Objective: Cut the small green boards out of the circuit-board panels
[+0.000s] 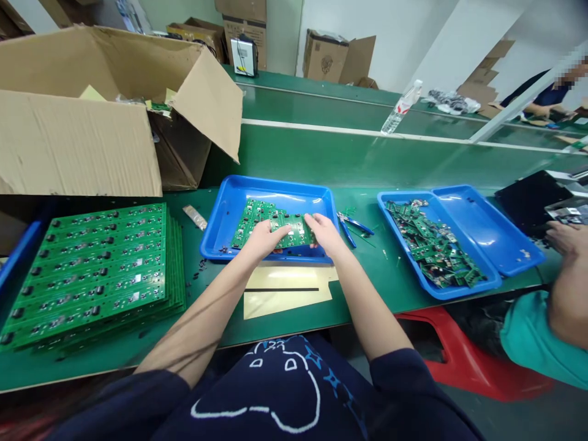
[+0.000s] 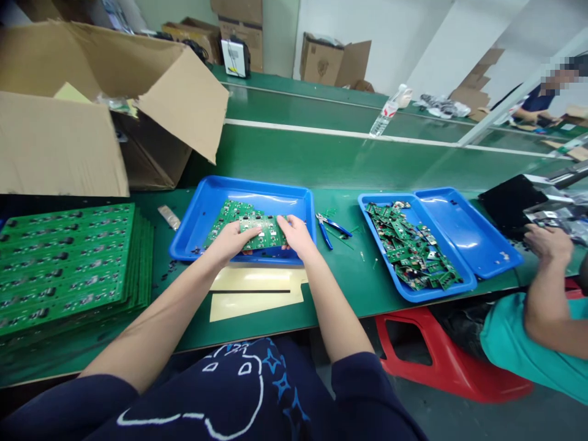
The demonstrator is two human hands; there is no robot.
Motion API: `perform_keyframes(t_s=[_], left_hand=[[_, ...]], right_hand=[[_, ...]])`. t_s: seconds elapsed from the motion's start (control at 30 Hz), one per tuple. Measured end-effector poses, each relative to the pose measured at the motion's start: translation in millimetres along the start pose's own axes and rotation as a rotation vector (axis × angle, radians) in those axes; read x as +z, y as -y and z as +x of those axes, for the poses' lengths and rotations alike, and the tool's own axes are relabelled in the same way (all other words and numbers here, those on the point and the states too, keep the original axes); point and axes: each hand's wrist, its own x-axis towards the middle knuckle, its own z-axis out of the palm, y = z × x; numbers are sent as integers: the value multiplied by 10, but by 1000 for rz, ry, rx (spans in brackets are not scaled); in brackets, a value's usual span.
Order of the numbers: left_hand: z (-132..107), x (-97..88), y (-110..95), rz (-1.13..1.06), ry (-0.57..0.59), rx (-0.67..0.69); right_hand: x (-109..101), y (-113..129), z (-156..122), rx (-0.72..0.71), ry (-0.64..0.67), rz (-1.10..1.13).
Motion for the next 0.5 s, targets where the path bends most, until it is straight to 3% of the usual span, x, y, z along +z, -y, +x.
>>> perform_keyframes(t_s=[0.1,0.23,0.5], left_hand=[[41,94,-61,98,23,-16],[120,204,-98,274,-15,22],[265,327,9,375,-63,25]], right_hand=[[-4,-16,65,-75,-74,-368],[13,-61,105,-37,-180,-645],[141,-5,100,99,-221,-848]])
